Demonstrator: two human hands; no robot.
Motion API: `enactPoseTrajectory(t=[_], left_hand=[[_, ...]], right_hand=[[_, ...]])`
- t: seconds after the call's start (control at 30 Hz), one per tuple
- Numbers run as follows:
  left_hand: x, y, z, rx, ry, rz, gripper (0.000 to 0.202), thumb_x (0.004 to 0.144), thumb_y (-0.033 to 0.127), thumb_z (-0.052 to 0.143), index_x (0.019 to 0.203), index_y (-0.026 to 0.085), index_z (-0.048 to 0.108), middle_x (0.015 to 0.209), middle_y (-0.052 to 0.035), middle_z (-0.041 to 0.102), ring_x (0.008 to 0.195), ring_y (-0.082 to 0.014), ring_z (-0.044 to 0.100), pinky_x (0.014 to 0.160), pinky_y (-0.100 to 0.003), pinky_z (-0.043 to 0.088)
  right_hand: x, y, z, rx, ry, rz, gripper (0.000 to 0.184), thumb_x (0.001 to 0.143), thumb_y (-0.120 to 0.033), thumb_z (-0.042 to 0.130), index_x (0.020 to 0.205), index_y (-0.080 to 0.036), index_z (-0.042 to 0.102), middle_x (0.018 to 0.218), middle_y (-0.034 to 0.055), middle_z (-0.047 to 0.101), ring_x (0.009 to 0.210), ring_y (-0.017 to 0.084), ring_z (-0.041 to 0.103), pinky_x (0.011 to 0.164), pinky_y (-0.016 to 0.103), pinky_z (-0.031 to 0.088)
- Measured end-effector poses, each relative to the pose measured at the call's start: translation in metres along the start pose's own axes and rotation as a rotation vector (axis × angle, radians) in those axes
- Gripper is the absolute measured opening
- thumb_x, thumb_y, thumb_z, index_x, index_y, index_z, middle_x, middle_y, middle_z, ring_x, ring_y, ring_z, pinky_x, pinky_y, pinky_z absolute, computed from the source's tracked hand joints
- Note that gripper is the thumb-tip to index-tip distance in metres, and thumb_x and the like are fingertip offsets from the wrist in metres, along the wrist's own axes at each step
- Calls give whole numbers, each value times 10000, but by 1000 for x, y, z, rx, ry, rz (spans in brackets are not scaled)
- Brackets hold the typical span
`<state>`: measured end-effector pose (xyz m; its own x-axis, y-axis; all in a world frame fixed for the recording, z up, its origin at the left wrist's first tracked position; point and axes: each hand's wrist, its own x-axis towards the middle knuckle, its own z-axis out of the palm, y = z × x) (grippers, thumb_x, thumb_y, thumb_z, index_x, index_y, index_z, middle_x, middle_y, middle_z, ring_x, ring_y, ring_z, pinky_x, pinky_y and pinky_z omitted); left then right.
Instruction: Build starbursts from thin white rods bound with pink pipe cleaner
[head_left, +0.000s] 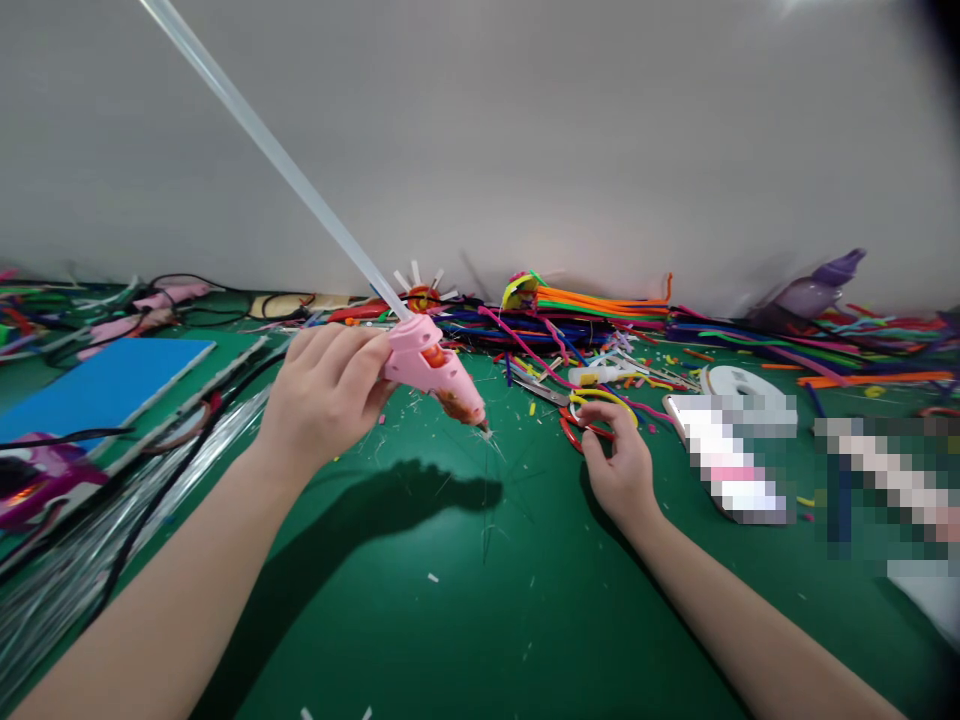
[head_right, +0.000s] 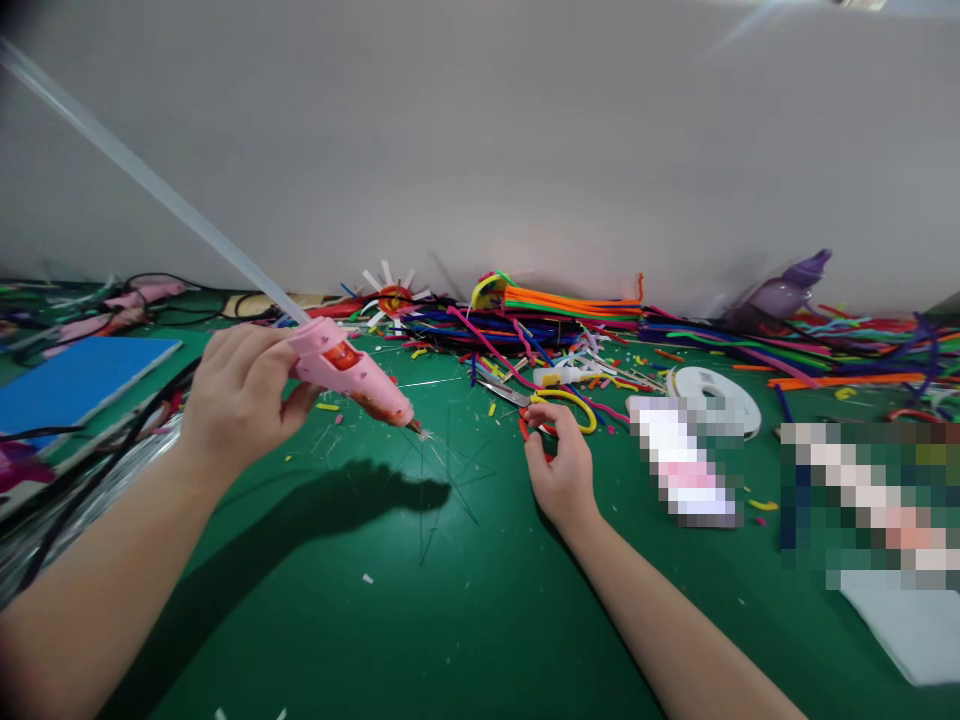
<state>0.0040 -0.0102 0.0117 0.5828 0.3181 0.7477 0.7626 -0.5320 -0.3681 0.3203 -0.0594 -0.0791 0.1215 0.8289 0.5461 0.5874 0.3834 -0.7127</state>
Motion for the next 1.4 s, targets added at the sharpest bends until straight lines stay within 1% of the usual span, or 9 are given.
enactPoseTrajectory(t=[0.17,0.3,0.4,0.53,0.67,0.8,0.93,1.13,1.4], left_hand=[[-1,0,1,-24,-20,-12,323,801,195,588,1098,224,463,995,-104,621,869,-272,586,722,-416,442],[0,0,1,3,-17,24,302,802,196,590,1079,191,470,991,-114,622,849,-259,569,708,-407,443],[1,2,0,2,-34,21,281,826,180,552,1094,161,468,981,-120,616,856,-252,554,706,-408,440],[1,2,0,-1,-27,12,277,834,183,539,1102,177,469,973,-104,621,857,-243,563,715,-403,445],[1,1,1,-11,-16,8,304,807,185,567,1095,195,471,982,-112,631,848,-264,584,722,-412,451],[0,-1,1,-7,-6,16,322,792,183,584,1093,181,469,961,-127,634,840,-282,588,707,-416,452],[1,-1,1,13,0,17,327,787,180,589,1091,171,469,936,-127,635,818,-283,583,690,-412,451],[0,-1,2,-4,-17,20,322,795,190,581,1095,171,465,956,-134,634,833,-287,583,704,-418,458],[-2,-2,3,-12,-10,-22,351,808,216,571,1136,205,447,975,-117,630,860,-287,594,713,-425,446]], right_hand=[[0,-1,0,3,2,-4,232,820,-123,481,1028,-213,529,957,54,600,892,176,590,792,342,503],[0,-1,0,9,1,-6,235,820,-120,482,1031,-213,528,957,51,598,888,172,587,795,336,500],[0,-1,1,10,-2,-14,235,817,-113,480,1024,-211,529,951,48,593,879,168,585,798,335,496],[0,-1,1,9,-4,-18,236,816,-111,476,1023,-211,529,948,48,592,883,169,584,804,337,491],[1,-1,1,3,-1,-21,238,814,-112,474,1024,-210,527,952,50,594,884,171,584,803,339,492],[0,-1,0,1,-2,-20,239,813,-114,477,1025,-211,527,954,51,597,886,173,586,799,341,495],[0,-1,0,2,-2,-15,237,813,-115,477,1023,-210,529,954,51,599,884,172,587,796,340,497],[0,-1,0,4,1,-13,237,812,-116,479,1024,-210,530,956,51,600,886,170,587,802,339,496],[0,-1,0,5,5,-12,227,815,-134,480,1023,-210,531,959,55,600,903,179,588,805,345,497]])
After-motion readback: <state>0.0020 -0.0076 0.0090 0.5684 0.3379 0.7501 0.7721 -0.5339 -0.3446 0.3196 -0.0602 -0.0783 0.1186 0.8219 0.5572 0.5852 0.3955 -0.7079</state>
